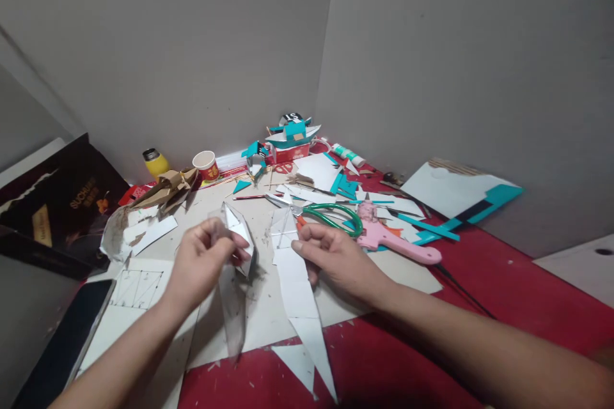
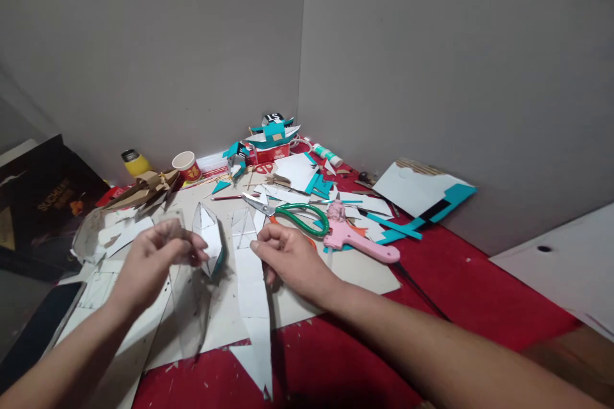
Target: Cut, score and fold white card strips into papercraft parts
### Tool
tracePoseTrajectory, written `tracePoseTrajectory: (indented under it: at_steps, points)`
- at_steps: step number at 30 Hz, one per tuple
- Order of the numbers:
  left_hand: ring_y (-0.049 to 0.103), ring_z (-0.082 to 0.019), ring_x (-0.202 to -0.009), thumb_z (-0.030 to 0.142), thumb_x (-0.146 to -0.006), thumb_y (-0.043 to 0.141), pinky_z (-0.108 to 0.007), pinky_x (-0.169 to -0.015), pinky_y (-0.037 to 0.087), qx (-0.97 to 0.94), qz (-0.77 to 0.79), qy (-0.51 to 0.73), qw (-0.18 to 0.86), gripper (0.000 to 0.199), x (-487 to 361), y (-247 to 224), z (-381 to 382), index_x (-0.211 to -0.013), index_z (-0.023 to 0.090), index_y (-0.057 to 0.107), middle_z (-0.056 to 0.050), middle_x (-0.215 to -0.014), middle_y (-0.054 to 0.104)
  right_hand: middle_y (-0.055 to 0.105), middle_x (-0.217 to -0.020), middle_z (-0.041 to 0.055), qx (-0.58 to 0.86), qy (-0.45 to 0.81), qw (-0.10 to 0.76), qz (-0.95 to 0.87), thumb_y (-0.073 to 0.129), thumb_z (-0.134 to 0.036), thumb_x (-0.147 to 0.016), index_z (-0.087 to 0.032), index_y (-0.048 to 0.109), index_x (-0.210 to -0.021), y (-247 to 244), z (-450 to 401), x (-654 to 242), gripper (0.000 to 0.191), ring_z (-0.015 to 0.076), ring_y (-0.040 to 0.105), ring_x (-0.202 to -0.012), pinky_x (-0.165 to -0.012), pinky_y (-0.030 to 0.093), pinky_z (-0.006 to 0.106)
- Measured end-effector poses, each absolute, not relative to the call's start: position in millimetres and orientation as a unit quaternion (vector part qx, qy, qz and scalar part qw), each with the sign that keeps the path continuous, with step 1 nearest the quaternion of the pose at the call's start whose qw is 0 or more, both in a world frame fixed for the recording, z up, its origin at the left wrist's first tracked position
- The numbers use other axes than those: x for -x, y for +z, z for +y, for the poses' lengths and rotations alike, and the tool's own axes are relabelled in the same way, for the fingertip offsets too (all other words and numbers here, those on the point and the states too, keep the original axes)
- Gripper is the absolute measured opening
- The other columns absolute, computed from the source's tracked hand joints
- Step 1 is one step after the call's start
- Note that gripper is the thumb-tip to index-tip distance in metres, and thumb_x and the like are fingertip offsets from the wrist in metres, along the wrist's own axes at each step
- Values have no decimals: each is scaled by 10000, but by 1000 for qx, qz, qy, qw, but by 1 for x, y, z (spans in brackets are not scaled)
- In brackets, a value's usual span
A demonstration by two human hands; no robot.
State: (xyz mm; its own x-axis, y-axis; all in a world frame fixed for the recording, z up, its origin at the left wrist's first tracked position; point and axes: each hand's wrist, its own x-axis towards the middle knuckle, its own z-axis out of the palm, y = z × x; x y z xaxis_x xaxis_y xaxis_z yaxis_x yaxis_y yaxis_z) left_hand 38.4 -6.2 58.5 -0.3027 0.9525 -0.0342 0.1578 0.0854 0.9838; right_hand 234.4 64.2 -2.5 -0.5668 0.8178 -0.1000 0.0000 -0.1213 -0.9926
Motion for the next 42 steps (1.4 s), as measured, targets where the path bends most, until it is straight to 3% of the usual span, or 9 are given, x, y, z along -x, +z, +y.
tracePoseTrajectory:
  at_steps: [3, 7, 12, 16, 23, 34, 38, 42]
  points:
    - [455, -88, -411, 205, -716, 577, -207, -420, 377, -445, 606, 515, 412, 273, -67, 49, -4, -538, 202, 371, 50, -465, 484, 537, -478, -73, 353, 650, 327, -588, 622, -422, -785, -190, 496, -705, -1, 62, -234, 276, 77, 514, -379, -386, 387, 178]
    - [367, -70, -414, 411, -807, 582, -186, -376, 311, -400, 578, 544, 459, 361, -80, 40, 2, -579, 192, 407, 68, -472, 394, 543, -490, -71, 359, 642, 328, -593, 601, -417, -792, -187, 493, -710, -2, 61, -232, 267, 74, 516, -378, -387, 381, 176]
    - [546, -108, -573, 287, -705, 715, -234, -519, 499, -304, 562, 604, 476, 220, -91, 36, 2, -770, 181, 533, 54, -618, 537, 536, -494, -83, 361, 649, 325, -585, 608, -429, -773, -190, 474, -726, -6, 61, -229, 277, 72, 515, -368, -380, 382, 170]
    - [550, -88, -577, 271, -658, 765, -188, -534, 461, -290, 561, 615, 473, 339, -93, 30, 2, -927, 189, 576, 35, -672, 638, 530, -480, -104, 351, 664, 325, -575, 612, -419, -770, -203, 484, -827, -11, 62, -227, 258, 82, 509, -354, -376, 383, 176]
    - [448, -60, -458, 327, -647, 770, -171, -437, 360, -337, 583, 599, 434, 239, -87, 13, 6, -752, 153, 644, 47, -564, 565, 513, -478, -103, 330, 668, 321, -584, 589, -404, -801, -207, 475, -822, -15, 60, -226, 229, 80, 497, -371, -399, 379, 182]
    - [447, -65, -444, 367, -751, 690, -185, -444, 360, -377, 603, 573, 407, 225, -87, 3, 5, -753, 162, 598, 58, -542, 505, 489, -549, -70, 332, 683, 352, -547, 627, -442, -766, -204, 522, -828, -9, 59, -226, 268, 95, 440, -479, -473, 349, 219]
    - [443, -74, -438, 363, -747, 691, -187, -450, 353, -374, 618, 568, 395, 225, -89, 7, 3, -727, 166, 583, 61, -490, 492, 421, -520, -95, 321, 675, 354, -562, 675, -445, -744, -209, 505, -832, -10, 57, -227, 303, 77, 355, -463, -461, 262, 206]
    - [467, -88, -428, 363, -739, 692, -197, -452, 368, -368, 623, 568, 392, 227, -92, 13, 0, -712, 178, 564, 57, -475, 510, 506, -571, -85, 317, 686, 348, -554, 713, -458, -720, -221, 484, -860, -12, 55, -227, 359, 87, 438, -503, -511, 327, 211]
